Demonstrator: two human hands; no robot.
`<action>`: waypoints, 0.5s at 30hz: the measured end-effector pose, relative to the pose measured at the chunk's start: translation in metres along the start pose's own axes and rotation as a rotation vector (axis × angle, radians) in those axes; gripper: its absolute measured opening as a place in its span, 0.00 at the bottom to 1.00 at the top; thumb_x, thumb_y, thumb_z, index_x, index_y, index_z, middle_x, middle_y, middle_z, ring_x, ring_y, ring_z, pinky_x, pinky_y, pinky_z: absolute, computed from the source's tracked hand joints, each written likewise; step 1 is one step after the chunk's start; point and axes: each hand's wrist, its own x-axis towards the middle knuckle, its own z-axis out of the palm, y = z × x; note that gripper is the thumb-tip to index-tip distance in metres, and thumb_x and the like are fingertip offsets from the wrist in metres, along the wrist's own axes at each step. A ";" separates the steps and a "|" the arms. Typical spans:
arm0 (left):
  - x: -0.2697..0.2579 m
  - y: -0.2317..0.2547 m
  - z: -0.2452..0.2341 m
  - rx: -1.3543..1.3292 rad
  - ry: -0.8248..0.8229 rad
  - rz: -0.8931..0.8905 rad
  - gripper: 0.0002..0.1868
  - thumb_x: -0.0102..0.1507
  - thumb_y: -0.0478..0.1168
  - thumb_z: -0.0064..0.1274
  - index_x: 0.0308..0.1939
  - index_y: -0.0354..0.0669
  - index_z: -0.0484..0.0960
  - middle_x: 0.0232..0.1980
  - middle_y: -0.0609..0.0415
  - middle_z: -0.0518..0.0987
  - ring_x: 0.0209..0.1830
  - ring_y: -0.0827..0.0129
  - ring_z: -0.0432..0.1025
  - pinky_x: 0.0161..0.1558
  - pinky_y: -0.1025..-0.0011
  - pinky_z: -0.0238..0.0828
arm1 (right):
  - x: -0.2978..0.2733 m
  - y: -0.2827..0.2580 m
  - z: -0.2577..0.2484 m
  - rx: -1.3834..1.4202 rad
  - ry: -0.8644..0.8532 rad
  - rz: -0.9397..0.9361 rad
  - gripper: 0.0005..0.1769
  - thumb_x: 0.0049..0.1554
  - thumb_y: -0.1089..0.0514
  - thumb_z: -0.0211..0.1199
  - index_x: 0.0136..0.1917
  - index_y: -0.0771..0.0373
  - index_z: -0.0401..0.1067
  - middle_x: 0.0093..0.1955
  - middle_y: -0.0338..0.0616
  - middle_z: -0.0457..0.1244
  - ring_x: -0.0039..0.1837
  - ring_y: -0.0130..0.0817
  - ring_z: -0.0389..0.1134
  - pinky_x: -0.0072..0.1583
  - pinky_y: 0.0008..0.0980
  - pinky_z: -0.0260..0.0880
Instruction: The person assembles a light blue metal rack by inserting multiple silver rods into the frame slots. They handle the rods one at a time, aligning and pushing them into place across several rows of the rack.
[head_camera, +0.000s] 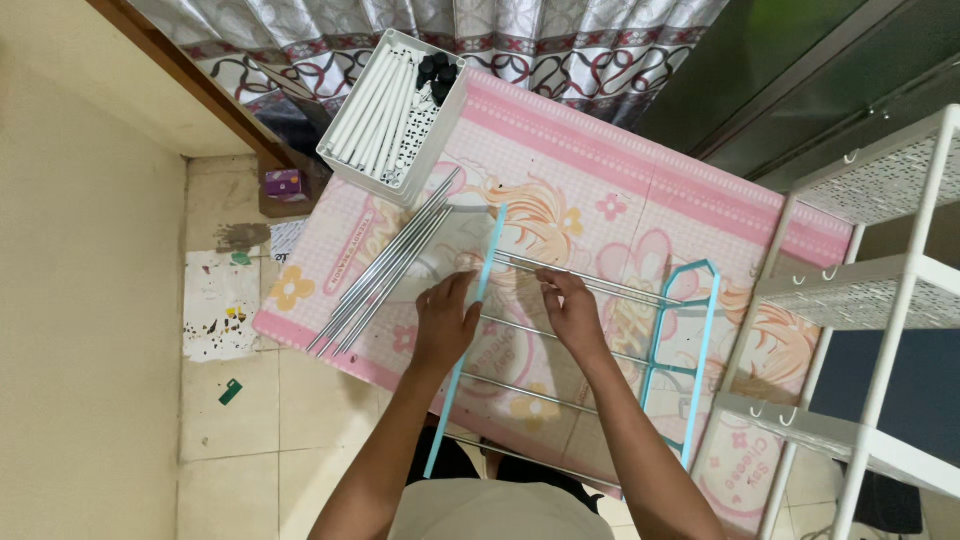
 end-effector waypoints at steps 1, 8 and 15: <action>0.004 -0.002 0.004 0.024 -0.005 -0.003 0.29 0.64 0.43 0.55 0.69 0.45 0.69 0.65 0.47 0.74 0.64 0.52 0.68 0.64 0.48 0.54 | 0.001 0.001 -0.001 -0.056 -0.012 -0.053 0.15 0.60 0.65 0.60 0.60 0.62 0.76 0.58 0.51 0.70 0.61 0.48 0.70 0.62 0.40 0.70; 0.025 -0.008 0.019 0.089 -0.132 -0.075 0.34 0.62 0.44 0.57 0.72 0.46 0.66 0.66 0.46 0.72 0.65 0.51 0.66 0.66 0.41 0.49 | 0.015 0.004 0.011 -0.197 -0.065 -0.117 0.18 0.57 0.65 0.61 0.62 0.63 0.75 0.61 0.53 0.68 0.64 0.54 0.64 0.66 0.45 0.65; 0.040 -0.012 0.020 0.030 -0.196 -0.089 0.34 0.61 0.42 0.57 0.72 0.49 0.67 0.66 0.48 0.74 0.66 0.54 0.67 0.67 0.39 0.50 | 0.044 0.014 0.044 -0.248 -0.146 -0.136 0.21 0.57 0.62 0.64 0.64 0.66 0.72 0.61 0.56 0.66 0.65 0.56 0.64 0.64 0.46 0.65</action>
